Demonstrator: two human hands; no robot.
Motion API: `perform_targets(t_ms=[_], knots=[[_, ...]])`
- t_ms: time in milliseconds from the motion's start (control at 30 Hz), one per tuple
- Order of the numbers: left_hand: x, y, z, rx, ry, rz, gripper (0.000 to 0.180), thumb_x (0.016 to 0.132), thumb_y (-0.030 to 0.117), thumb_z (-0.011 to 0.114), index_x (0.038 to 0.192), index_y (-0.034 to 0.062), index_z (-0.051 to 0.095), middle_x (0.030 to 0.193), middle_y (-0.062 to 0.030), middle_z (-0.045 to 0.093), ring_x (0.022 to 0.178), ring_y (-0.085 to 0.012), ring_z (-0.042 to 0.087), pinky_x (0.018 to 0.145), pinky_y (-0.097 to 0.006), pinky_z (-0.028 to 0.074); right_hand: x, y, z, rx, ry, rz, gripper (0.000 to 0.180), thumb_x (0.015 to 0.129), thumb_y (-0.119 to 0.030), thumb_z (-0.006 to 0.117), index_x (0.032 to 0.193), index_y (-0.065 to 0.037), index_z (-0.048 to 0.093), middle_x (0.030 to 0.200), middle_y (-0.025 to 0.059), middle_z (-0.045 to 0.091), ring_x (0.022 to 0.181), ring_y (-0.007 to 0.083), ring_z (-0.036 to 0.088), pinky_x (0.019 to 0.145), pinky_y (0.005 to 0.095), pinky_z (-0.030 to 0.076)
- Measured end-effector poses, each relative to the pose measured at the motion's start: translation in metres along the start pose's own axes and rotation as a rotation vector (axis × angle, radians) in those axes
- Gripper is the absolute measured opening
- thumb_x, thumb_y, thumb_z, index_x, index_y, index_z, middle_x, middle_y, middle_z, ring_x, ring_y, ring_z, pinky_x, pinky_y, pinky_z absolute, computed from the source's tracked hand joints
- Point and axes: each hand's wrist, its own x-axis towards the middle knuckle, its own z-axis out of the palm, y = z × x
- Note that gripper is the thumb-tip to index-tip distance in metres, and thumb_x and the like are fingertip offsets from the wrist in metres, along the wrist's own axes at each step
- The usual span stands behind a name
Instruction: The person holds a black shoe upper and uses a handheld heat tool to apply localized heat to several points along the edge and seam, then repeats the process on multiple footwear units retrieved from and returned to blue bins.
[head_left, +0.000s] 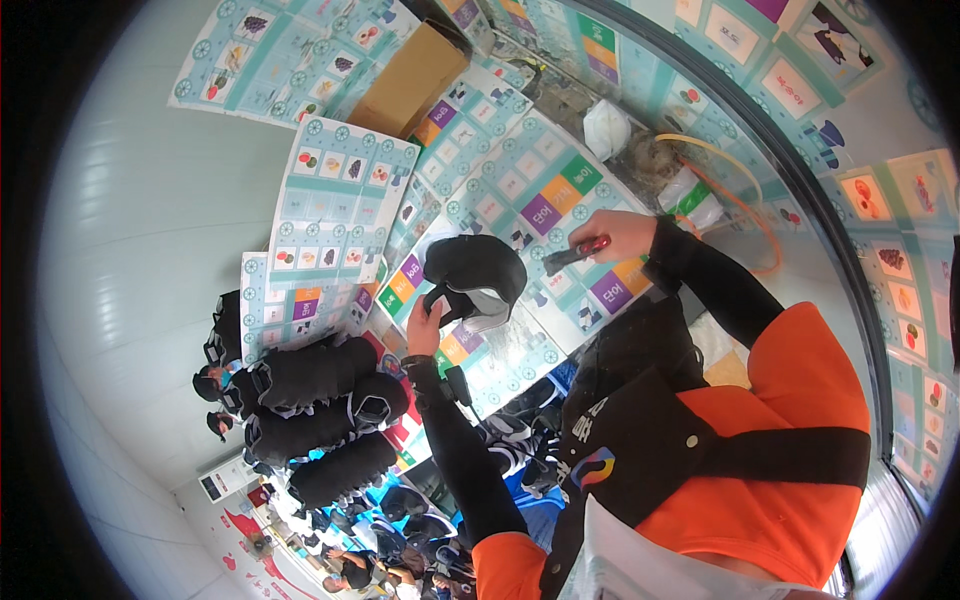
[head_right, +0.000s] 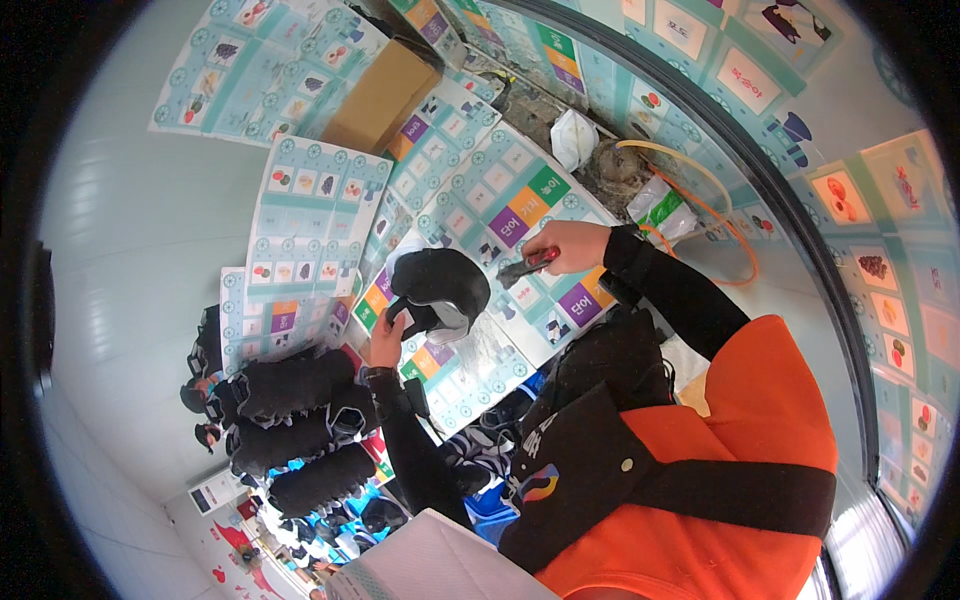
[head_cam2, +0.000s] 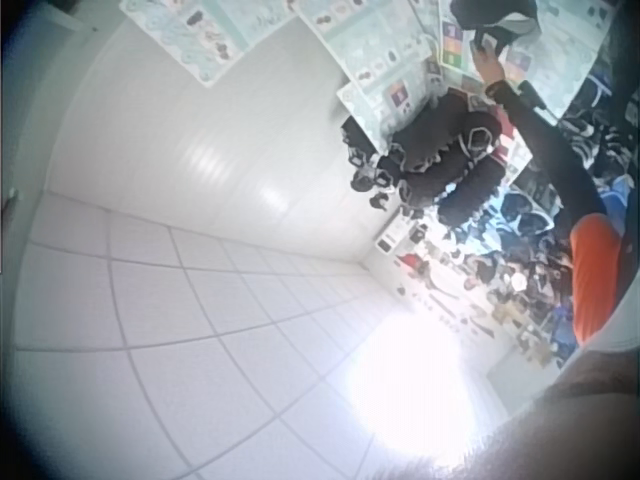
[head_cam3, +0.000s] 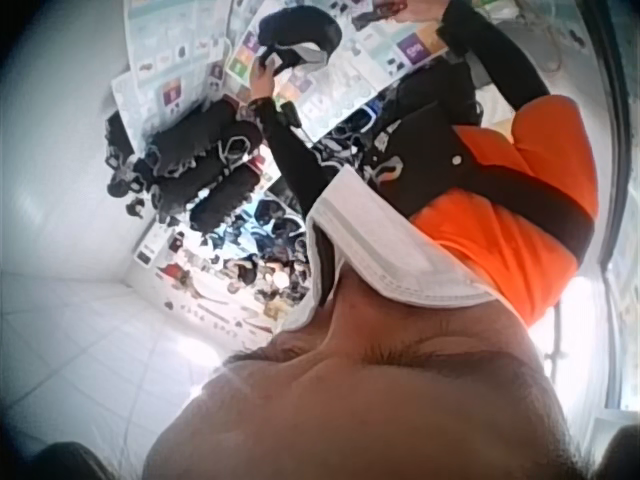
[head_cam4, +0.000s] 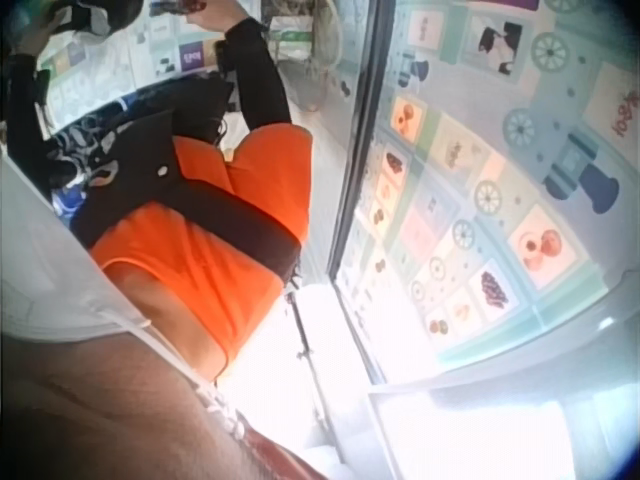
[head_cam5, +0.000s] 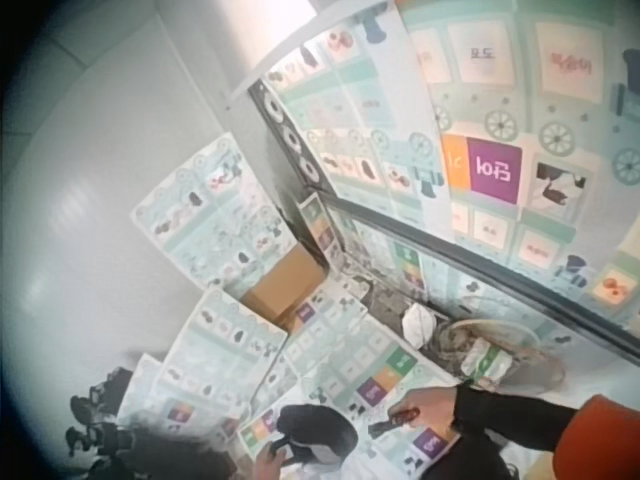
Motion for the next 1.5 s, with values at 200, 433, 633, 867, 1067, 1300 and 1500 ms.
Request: perform_targets(t_ms=[200,433,633,867,1067,1300,1500], knots=[[0.007,0.023,0.011,0.416,0.059,0.035,0.03,0.096,0.023,0.064,0.116,0.0005,0.059,0.099,-0.0208,0.069,0.093,-0.0351,0.069,0.081,-0.038,0.052,0.005,-0.012,0.006,0.006,-0.01,-0.129,0.021,0.076,-0.008,0.06,0.097,-0.006,0.064,0.074,0.0122,0.063,0.07,0.0334,0.061,0.064,0.0417,0.043],[0.001,0.036,0.02,0.451,0.061,-0.003,0.026,0.095,0.021,0.064,0.114,0.0028,0.062,0.099,-0.0212,0.07,0.095,-0.0405,0.069,0.08,-0.041,0.053,0.009,-0.021,0.009,0.066,-0.039,-0.131,0.024,0.076,-0.008,0.06,0.1,-0.006,0.064,0.073,0.0124,0.062,0.07,0.0348,0.061,0.064,0.0425,0.043],[-0.005,0.039,0.027,0.425,0.062,-0.034,0.023,0.094,0.019,0.065,0.112,0.005,0.064,0.097,-0.0204,0.071,0.093,-0.0401,0.069,0.08,-0.041,0.053,0.013,-0.018,0.006,-0.013,-0.022,-0.109,0.031,0.073,-0.008,0.061,0.104,-0.002,0.065,0.082,0.0158,0.066,0.075,0.0358,0.062,0.068,0.041,0.046],[-0.012,0.029,0.029,0.413,0.106,-0.05,0.024,0.095,0.021,0.064,0.112,0.004,0.064,0.097,-0.0197,0.071,0.093,-0.0373,0.07,0.08,-0.041,0.053,0.008,-0.004,0.003,-0.044,0.021,-0.033,0.028,0.077,-0.007,0.062,0.104,-0.003,0.065,0.082,0.0135,0.067,0.075,0.035,0.062,0.07,0.0395,0.045],[-0.014,0.018,0.024,0.39,0.094,-0.101,0.027,0.095,0.022,0.065,0.114,0.0024,0.064,0.099,-0.0195,0.071,0.093,-0.0356,0.07,0.081,-0.039,0.053,0.003,0.001,0.005,-0.027,0.039,0.019,0.02,0.076,-0.007,0.061,0.095,-0.003,0.061,0.08,0.0144,0.065,0.076,0.0372,0.06,0.07,0.0407,0.044],[-0.021,-0.026,0.008,0.217,0.153,-0.078,0.029,0.098,0.023,0.064,0.113,-0.0018,0.061,0.095,-0.0129,0.07,0.086,-0.0182,0.066,0.079,-0.033,0.052,0.01,0.006,0.01,-0.026,-0.016,0.019,0.017,0.077,-0.008,0.06,0.094,-0.005,0.063,0.079,0.0135,0.065,0.072,0.0356,0.062,0.065,0.041,0.044],[-0.065,-0.038,0.005,0.269,0.289,-0.229,0.032,0.097,0.033,0.062,0.095,0.0011,0.059,0.07,-0.0101,0.057,0.067,-0.0172,0.055,0.062,-0.038,0.044,0.025,0.035,0.052,0.001,-0.196,-0.084,0.018,0.082,-0.014,0.063,0.097,-0.004,0.061,0.073,0.0175,0.06,0.069,0.0369,0.06,0.064,0.0443,0.043]])
